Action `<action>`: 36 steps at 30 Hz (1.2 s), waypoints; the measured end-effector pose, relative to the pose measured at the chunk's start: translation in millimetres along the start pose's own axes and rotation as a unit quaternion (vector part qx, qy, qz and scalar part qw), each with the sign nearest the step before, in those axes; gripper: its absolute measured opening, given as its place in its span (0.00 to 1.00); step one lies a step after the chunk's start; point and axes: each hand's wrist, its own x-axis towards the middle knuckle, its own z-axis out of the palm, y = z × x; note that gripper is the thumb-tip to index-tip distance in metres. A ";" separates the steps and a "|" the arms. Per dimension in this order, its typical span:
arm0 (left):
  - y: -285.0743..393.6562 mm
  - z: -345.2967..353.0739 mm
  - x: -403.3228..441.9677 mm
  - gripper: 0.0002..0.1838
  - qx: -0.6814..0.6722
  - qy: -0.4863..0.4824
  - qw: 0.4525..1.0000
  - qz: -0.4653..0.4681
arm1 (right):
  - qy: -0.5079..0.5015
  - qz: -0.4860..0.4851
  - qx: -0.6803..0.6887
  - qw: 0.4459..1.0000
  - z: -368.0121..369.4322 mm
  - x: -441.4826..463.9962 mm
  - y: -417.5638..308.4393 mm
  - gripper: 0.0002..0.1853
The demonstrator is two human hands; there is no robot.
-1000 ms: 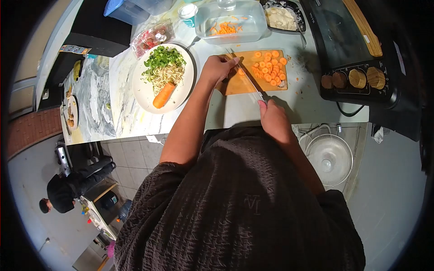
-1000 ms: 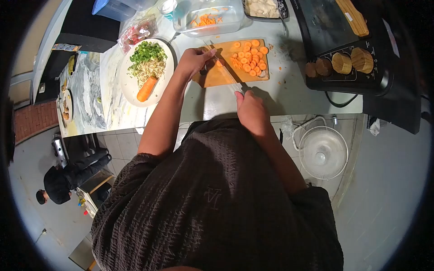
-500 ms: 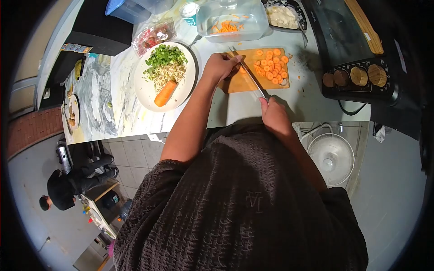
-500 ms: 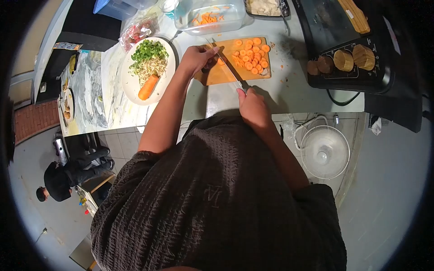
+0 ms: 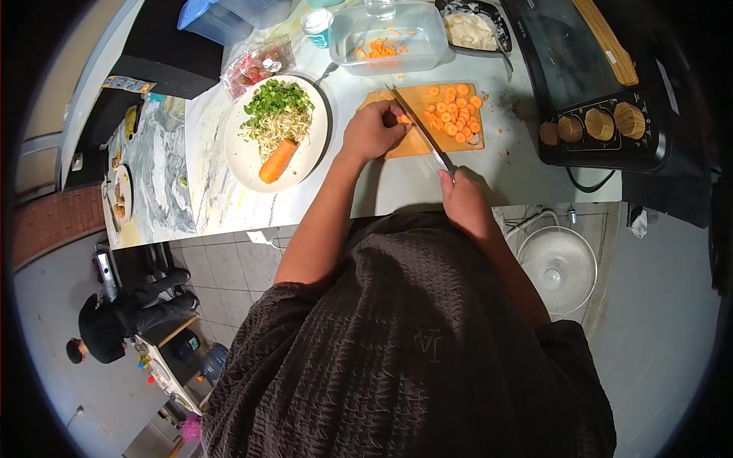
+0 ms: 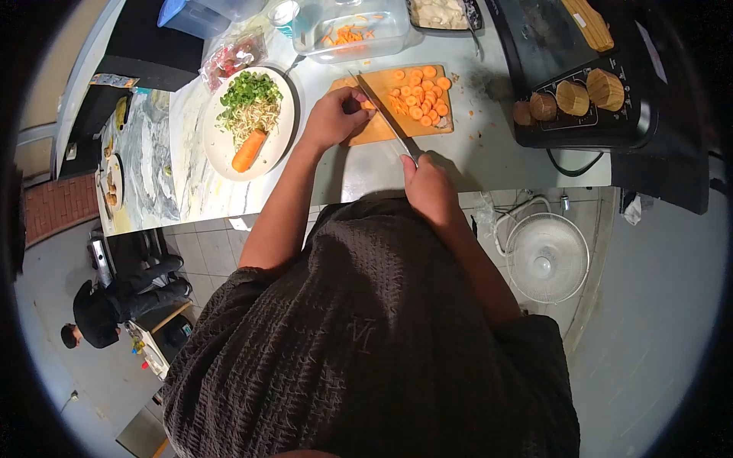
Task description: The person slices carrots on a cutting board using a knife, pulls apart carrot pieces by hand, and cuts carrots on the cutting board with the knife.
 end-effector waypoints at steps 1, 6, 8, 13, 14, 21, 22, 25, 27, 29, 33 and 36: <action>1.8 1.1 -0.9 0.17 0.015 0.013 1.000 0.009 | 0.001 0.002 0.000 1.000 -1.4 -2.2 1.3 0.25; 7.3 -7.7 -5.4 0.17 0.018 -0.007 1.000 -0.016 | -0.004 0.028 0.065 0.997 -16.2 -15.2 -0.1 0.25; 11.7 -15.2 -6.6 0.17 0.020 -0.031 0.999 -0.023 | 0.001 0.025 0.070 0.997 -18.6 -16.9 2.3 0.25; 20.5 -24.6 -8.2 0.16 0.076 -0.116 0.989 -0.059 | 0.021 0.025 0.094 0.995 -30.2 -23.4 -1.7 0.24; 19.8 -21.9 -6.6 0.16 0.077 -0.117 0.988 -0.057 | 0.026 0.024 0.096 0.995 -32.2 -24.1 -1.5 0.24; 3.4 3.8 9.8 0.10 0.078 0.033 0.984 0.153 | 0.038 0.028 0.104 0.993 -34.9 -24.2 8.6 0.24; 6.0 4.9 9.1 0.10 0.123 0.056 0.978 0.157 | 0.039 0.028 0.104 0.993 -33.6 -23.8 10.0 0.24; 12.4 9.2 3.1 0.10 0.128 0.094 0.982 0.106 | 0.053 0.025 0.105 0.993 -32.0 -22.7 12.1 0.24; 13.4 13.9 1.4 0.10 0.134 0.098 0.983 0.081 | 0.020 0.034 0.117 0.992 -33.1 -22.3 8.8 0.25; 13.4 16.9 -0.7 0.11 0.141 0.104 0.983 0.056 | 0.025 0.023 0.103 0.994 -27.5 -21.2 7.7 0.25; 18.1 18.4 -5.6 0.11 0.135 0.086 0.986 0.041 | 0.028 0.011 0.068 0.997 -17.0 -16.0 11.2 0.27; 18.0 15.6 -7.5 0.10 0.122 0.075 0.989 0.042 | 0.018 0.006 0.077 0.997 -14.9 -13.3 12.1 0.27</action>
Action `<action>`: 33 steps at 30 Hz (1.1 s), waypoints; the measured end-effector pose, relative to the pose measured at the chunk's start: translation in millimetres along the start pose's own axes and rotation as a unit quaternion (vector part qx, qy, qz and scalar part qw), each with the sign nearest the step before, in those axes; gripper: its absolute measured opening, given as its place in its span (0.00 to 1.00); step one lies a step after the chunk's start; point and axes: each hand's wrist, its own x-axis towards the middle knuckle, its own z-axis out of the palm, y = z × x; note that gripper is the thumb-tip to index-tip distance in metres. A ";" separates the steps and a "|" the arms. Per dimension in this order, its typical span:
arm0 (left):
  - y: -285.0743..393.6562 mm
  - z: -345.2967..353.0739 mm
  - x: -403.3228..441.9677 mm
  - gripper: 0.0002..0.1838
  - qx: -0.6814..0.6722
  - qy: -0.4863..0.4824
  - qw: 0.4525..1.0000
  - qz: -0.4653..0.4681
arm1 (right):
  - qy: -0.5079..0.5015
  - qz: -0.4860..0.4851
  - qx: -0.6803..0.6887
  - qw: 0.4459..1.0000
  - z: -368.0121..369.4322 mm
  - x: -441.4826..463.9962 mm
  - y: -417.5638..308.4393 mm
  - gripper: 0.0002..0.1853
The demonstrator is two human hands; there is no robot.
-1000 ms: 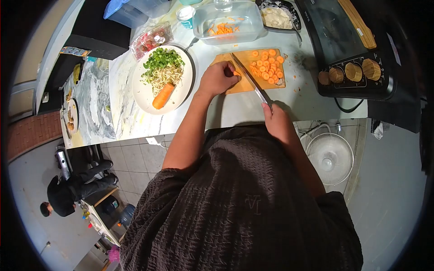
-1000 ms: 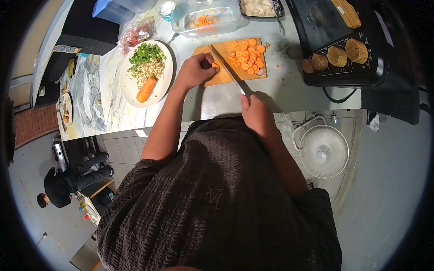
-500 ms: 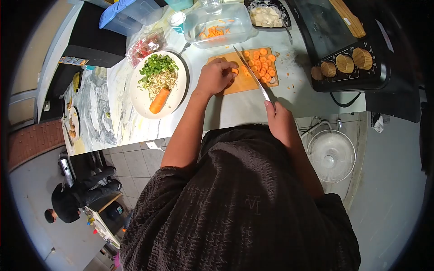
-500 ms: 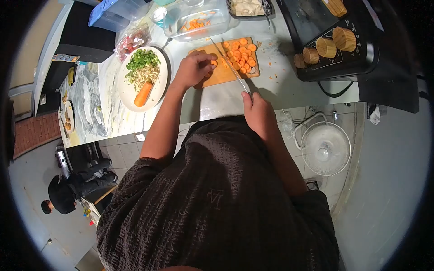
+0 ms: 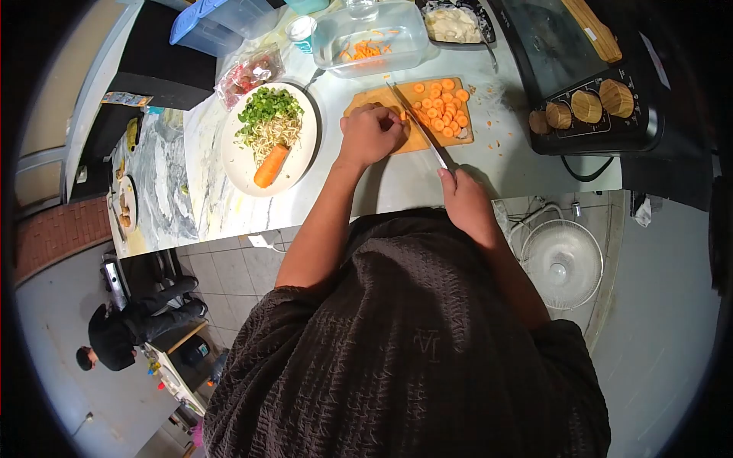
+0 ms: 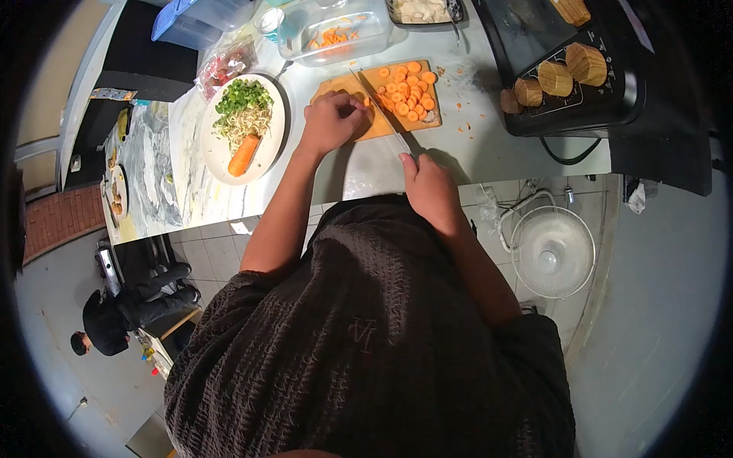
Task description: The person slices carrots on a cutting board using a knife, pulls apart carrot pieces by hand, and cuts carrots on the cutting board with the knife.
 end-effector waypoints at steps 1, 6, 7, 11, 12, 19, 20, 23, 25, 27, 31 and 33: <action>-1.0 -0.6 0.0 0.10 -0.004 -0.003 1.000 0.001 | -0.002 -0.001 0.000 1.000 1.5 1.2 0.0 0.27; -11.4 4.9 7.2 0.11 -0.002 -0.006 0.999 -0.049 | -0.013 -0.006 0.004 1.000 2.8 5.5 -1.3 0.27; -7.7 3.3 8.1 0.13 0.024 -0.021 0.997 -0.066 | -0.013 -0.006 0.004 1.000 3.0 5.6 -1.8 0.27; 1.1 5.3 11.1 0.14 0.033 -0.046 0.992 -0.111 | -0.026 0.002 -0.004 1.000 3.1 4.9 -5.0 0.27; 0.5 6.2 13.1 0.15 0.015 -0.056 0.989 -0.133 | -0.029 0.003 -0.009 1.000 3.2 4.7 -5.6 0.27; -3.7 2.5 30.2 0.14 -0.113 -0.126 0.958 -0.233 | -0.036 -0.004 -0.010 0.999 6.1 5.8 -3.9 0.27; -8.1 5.2 33.3 0.14 -0.112 -0.126 0.958 -0.233 | -0.034 -0.004 -0.013 0.999 7.3 6.2 -3.7 0.27; -6.4 1.5 37.7 0.13 -0.141 -0.145 0.948 -0.245 | -0.031 -0.006 -0.013 0.999 8.6 7.0 -5.5 0.27; -5.0 -0.5 38.7 0.12 -0.190 -0.147 0.934 -0.265 | -0.031 -0.007 -0.010 0.999 9.7 6.4 -6.5 0.27; -3.4 -4.0 40.1 0.13 -0.198 -0.157 0.931 -0.264 | -0.010 -0.026 -0.006 1.000 11.6 6.3 -9.0 0.27; -0.2 -8.3 39.3 0.13 -0.194 -0.161 0.930 -0.269 | 0.004 -0.020 -0.004 1.000 13.0 6.3 -16.9 0.27; -1.4 -6.1 39.0 0.13 -0.199 -0.157 0.928 -0.274 | -0.010 -0.017 -0.013 1.000 16.3 7.7 -16.6 0.27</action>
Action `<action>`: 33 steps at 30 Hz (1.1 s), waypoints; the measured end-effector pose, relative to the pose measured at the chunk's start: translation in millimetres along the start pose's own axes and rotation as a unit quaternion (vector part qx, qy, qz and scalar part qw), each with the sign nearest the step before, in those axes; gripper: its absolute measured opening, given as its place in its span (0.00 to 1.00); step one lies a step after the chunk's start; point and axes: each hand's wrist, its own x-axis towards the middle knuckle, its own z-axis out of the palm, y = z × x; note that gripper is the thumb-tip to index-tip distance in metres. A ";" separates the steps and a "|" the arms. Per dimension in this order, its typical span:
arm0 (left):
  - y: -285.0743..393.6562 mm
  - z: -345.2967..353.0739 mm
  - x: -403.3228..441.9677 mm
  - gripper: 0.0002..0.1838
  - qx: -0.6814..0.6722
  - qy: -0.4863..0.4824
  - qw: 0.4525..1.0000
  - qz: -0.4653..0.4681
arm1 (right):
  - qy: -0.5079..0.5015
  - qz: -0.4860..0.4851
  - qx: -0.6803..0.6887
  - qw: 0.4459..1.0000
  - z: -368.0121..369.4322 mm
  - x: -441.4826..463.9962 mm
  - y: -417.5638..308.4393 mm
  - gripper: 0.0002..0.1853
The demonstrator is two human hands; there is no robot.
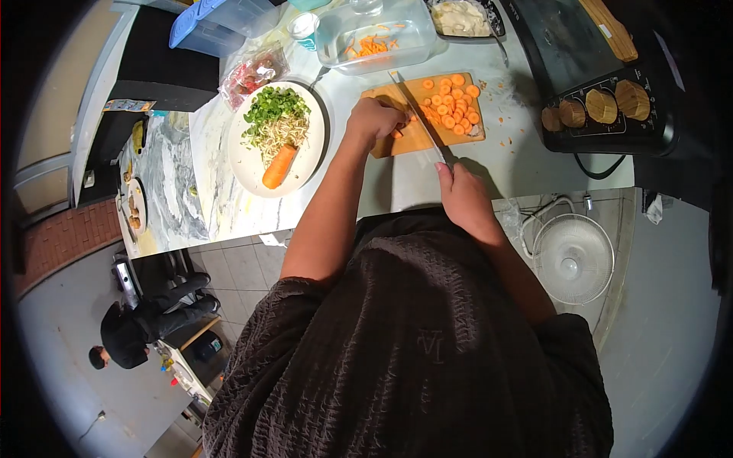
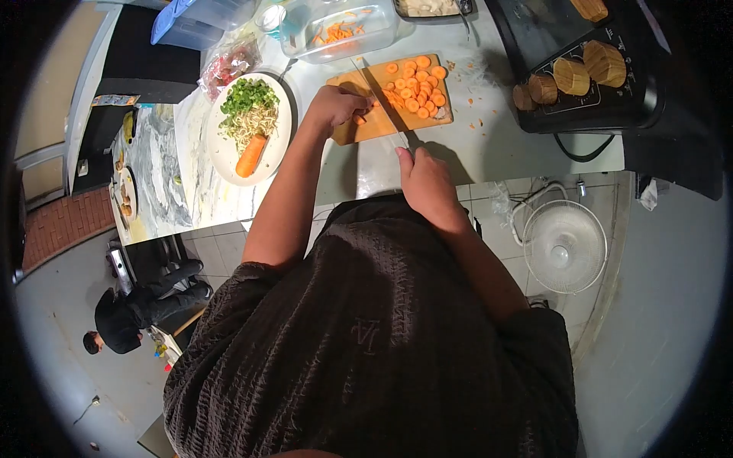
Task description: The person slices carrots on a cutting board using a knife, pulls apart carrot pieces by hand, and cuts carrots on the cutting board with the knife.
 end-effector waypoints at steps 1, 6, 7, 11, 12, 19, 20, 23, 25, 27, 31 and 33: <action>-1.1 0.6 1.1 0.13 -0.008 0.003 1.000 -0.002 | 0.000 0.001 0.001 1.000 0.5 0.0 -1.2 0.27; -5.4 0.5 5.4 0.13 0.008 0.000 1.000 0.009 | -0.001 0.013 0.005 1.000 2.4 0.4 -6.3 0.27; -6.2 0.6 5.6 0.14 0.025 0.003 1.000 0.016 | -0.001 0.015 0.008 1.000 2.7 0.0 -7.3 0.27; -18.1 3.2 15.9 0.13 -0.014 -0.007 1.000 0.003 | 0.003 0.017 0.018 1.000 2.7 -0.5 -10.0 0.27; -14.9 3.1 13.2 0.13 -0.009 -0.007 1.000 0.006 | -0.003 0.023 0.022 0.999 2.8 0.0 -10.5 0.27; -8.7 1.2 9.1 0.14 0.003 -0.013 1.000 0.006 | 0.004 0.035 0.016 0.999 3.3 -1.7 -14.1 0.27; -9.9 1.1 10.3 0.14 0.004 -0.015 1.000 0.006 | 0.016 0.023 0.009 1.000 5.8 -1.6 -12.0 0.27; -11.1 1.3 11.5 0.14 0.001 -0.017 1.000 0.008 | 0.024 0.020 0.003 1.000 5.1 -1.8 -12.4 0.26; -13.7 1.4 14.1 0.14 0.009 -0.015 1.000 0.018 | 0.020 0.027 0.004 0.999 3.1 -1.7 -13.7 0.26; -15.8 1.5 16.1 0.13 0.009 -0.018 1.000 0.016 | 0.013 0.022 0.014 1.000 1.9 -1.9 -13.7 0.26; -19.6 -0.1 19.5 0.17 0.057 -0.013 0.998 0.009 | 0.018 0.020 0.004 1.000 2.6 -2.2 -13.6 0.26; -20.7 0.3 18.2 0.17 0.038 -0.017 0.999 0.008 | 0.043 0.002 -0.002 0.999 3.9 -3.2 -13.8 0.26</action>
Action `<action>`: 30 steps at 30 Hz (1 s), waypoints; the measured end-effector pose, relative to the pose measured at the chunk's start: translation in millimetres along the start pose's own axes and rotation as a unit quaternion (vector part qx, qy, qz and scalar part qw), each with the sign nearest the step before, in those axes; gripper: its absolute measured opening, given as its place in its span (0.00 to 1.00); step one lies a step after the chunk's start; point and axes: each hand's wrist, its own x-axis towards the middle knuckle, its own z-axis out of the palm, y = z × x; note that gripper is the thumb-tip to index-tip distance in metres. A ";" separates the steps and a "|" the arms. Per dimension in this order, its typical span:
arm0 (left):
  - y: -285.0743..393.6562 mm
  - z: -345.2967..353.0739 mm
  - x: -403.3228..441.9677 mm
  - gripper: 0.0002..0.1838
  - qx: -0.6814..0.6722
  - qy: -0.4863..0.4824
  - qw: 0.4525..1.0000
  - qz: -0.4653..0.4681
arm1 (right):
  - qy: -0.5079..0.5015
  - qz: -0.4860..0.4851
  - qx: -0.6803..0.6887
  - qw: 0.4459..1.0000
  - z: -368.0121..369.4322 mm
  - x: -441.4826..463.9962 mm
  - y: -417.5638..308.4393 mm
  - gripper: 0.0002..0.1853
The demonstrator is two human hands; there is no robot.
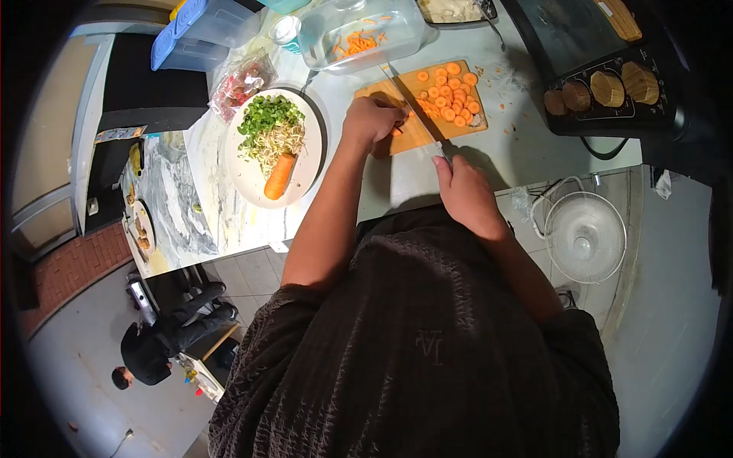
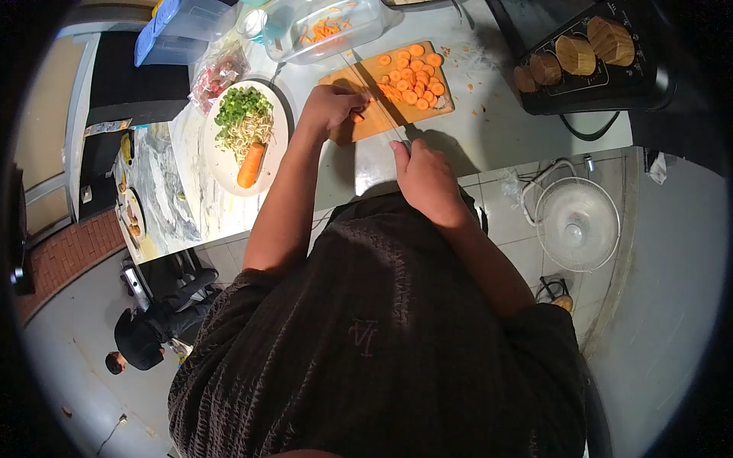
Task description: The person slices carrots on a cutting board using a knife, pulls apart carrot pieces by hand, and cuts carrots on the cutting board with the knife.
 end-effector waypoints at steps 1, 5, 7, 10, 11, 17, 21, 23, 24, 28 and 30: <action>1.1 -0.4 -1.4 0.17 -0.019 -0.003 1.000 0.000 | 0.000 0.000 0.000 1.000 0.5 0.6 0.1 0.26; -2.1 1.0 2.7 0.17 -0.005 0.004 1.000 0.001 | -0.019 0.008 0.000 1.000 -2.1 3.0 -2.4 0.26; -0.9 0.9 1.1 0.17 -0.007 0.002 1.000 0.007 | -0.040 0.030 0.002 0.999 -4.3 4.5 -4.5 0.26; 3.8 -0.3 -3.3 0.17 0.003 0.005 1.000 0.010 | -0.053 0.041 0.018 0.998 -5.3 5.4 -6.0 0.26; 5.8 -0.1 -5.5 0.17 0.003 0.003 1.000 0.010 | -0.052 0.041 0.014 0.998 -5.7 5.4 -6.9 0.26; 14.3 -0.1 -16.9 0.15 -0.041 0.001 0.999 0.010 | -0.060 0.044 0.007 0.997 -8.3 3.3 -7.9 0.25; 9.7 1.6 -15.4 0.15 -0.025 0.014 0.999 0.019 | -0.027 0.002 -0.003 1.000 -3.4 3.1 -1.8 0.24; 11.1 1.3 -17.7 0.15 -0.027 0.017 0.999 0.019 | -0.025 0.006 -0.005 1.000 -3.7 1.4 -3.5 0.24; 12.7 0.9 -19.3 0.15 -0.024 0.015 0.999 0.020 | -0.023 0.008 -0.009 1.000 -4.1 1.4 -4.2 0.24; 20.2 -0.4 -27.5 0.15 -0.001 0.005 1.000 0.025 | -0.026 0.011 -0.004 1.000 -2.5 2.8 1.6 0.25; 19.7 0.4 -27.3 0.15 -0.003 0.005 1.000 0.026 | -0.027 0.021 -0.017 0.999 -6.6 3.6 3.2 0.25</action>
